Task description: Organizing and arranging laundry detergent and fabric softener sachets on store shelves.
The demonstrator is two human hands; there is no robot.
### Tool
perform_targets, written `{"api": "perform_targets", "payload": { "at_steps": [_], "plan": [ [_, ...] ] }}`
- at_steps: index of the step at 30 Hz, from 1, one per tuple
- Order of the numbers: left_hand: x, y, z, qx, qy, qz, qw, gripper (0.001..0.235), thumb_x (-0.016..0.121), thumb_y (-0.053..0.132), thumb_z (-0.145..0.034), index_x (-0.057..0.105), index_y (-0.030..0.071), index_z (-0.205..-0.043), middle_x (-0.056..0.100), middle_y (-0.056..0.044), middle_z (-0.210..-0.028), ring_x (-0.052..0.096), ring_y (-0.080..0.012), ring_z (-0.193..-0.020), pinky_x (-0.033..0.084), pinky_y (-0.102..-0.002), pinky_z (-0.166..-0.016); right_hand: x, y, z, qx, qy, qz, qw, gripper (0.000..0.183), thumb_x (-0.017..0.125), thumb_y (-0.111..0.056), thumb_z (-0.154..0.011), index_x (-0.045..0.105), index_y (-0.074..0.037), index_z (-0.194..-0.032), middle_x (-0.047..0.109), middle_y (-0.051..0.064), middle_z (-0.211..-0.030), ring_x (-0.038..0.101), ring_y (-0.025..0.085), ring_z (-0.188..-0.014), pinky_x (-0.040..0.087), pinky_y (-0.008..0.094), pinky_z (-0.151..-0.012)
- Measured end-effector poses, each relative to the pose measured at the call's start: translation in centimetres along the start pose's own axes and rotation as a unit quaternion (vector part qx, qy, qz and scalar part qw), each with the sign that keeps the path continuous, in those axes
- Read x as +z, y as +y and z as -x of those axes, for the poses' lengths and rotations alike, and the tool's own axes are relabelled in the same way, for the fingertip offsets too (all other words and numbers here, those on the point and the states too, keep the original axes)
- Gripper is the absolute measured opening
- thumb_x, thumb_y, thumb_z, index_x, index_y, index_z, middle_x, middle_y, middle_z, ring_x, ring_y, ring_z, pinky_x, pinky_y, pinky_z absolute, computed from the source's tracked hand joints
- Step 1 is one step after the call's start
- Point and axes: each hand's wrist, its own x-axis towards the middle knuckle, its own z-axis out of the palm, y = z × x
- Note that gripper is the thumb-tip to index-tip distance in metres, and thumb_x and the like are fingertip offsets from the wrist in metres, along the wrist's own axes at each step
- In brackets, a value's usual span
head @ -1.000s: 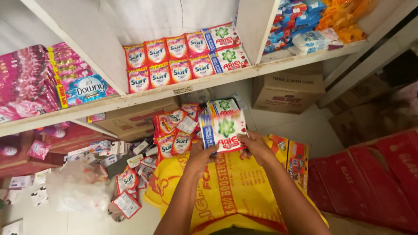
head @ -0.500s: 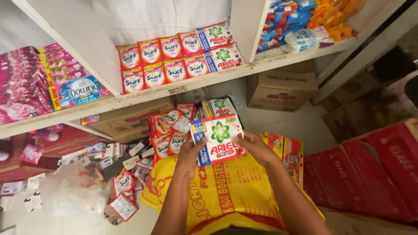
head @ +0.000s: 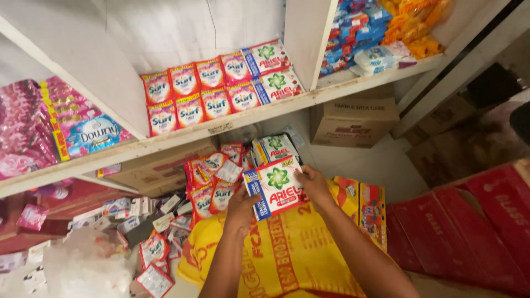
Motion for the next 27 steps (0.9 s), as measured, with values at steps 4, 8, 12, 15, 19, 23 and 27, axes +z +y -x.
{"api": "perform_targets", "payload": {
  "at_steps": [4,8,12,15,19,23,27],
  "plan": [
    [5.3,7.1,-1.0,0.118,-0.068,-0.124,0.983,0.042,0.066,-0.009,-0.085,0.067,0.0,-0.126,0.076,-0.01,-0.112,0.072,-0.014,-0.095,0.057,-0.028,-0.083,0.8,-6.2,-4.5,-0.113,0.016,0.1,0.988,0.014,0.065,-0.016,-0.097,0.071,-0.004,-0.102,0.069,-0.001,-0.082,0.058,0.006,-0.072,0.048,0.024,-0.064],
    [10.0,13.0,-5.4,0.214,-0.043,-0.167,0.961,0.042,0.066,-0.007,-0.085,0.065,0.002,-0.126,0.077,-0.009,-0.111,0.073,-0.0134,-0.094,0.058,-0.027,-0.08,2.4,-12.4,-10.8,-0.248,0.071,0.182,0.949,0.016,0.063,-0.015,-0.1,0.068,-0.001,-0.105,0.068,0.007,-0.085,0.061,0.016,-0.075,0.051,0.034,-0.068],
    [12.8,15.8,-13.8,0.315,0.003,-0.202,0.927,0.037,0.071,-0.004,-0.085,0.066,0.001,-0.121,0.08,-0.009,-0.102,0.074,-0.0127,-0.083,0.058,-0.028,-0.072,3.8,-16.6,-18.4,-0.338,0.169,0.311,0.872,0.015,0.066,-0.014,-0.098,0.065,0.0,-0.102,0.069,0.025,-0.09,0.068,0.045,-0.083,0.053,0.047,-0.072],
    [14.4,17.3,-18.5,0.326,0.07,-0.257,0.907,0.038,0.076,0.001,-0.081,0.069,0.003,-0.119,0.08,-0.009,-0.092,0.073,-0.0142,-0.073,0.056,-0.03,-0.064,5.2,-18.5,-22.4,-0.348,0.195,0.317,0.86,0.013,0.064,-0.01,-0.096,0.066,0.0,-0.105,0.071,0.027,-0.091,0.068,0.048,-0.09,0.054,0.052,-0.075],
    [14.7,16.3,-25.4,0.357,0.126,-0.312,0.871,0.032,0.081,0.005,-0.079,0.073,0.002,-0.11,0.08,-0.011,-0.087,0.075,-0.0162,-0.073,0.057,-0.03,-0.069,6.4,-18.4,-26.5,-0.301,0.212,0.358,0.858,0.019,0.062,-0.007,-0.096,0.062,0.0,-0.114,0.07,0.029,-0.091,0.068,0.049,-0.09,0.054,0.054,-0.078],
    [15.3,15.4,-27.6,0.338,0.128,-0.311,0.879,0.035,0.079,0.006,-0.077,0.073,0.004,-0.112,0.079,-0.011,-0.086,0.077,-0.0182,-0.074,0.059,-0.032,-0.068,6.3,-16.7,-29.3,-0.276,0.23,0.414,0.836,0.019,0.061,-0.008,-0.097,0.06,-0.001,-0.114,0.071,0.028,-0.093,0.069,0.047,-0.09,0.055,0.054,-0.077],
    [15.5,13.8,-29.4,0.321,0.138,-0.376,0.858,0.033,0.083,0.01,-0.076,0.073,0.004,-0.107,0.079,-0.012,-0.084,0.076,-0.022,-0.072,0.058,-0.034,-0.07,5.1,-14.7,-31.6,-0.255,0.221,0.495,0.801,0.015,0.061,-0.01,-0.098,0.057,-0.001,-0.11,0.073,0.025,-0.098,0.07,0.045,-0.093,0.056,0.054,-0.08]
  ]
}}
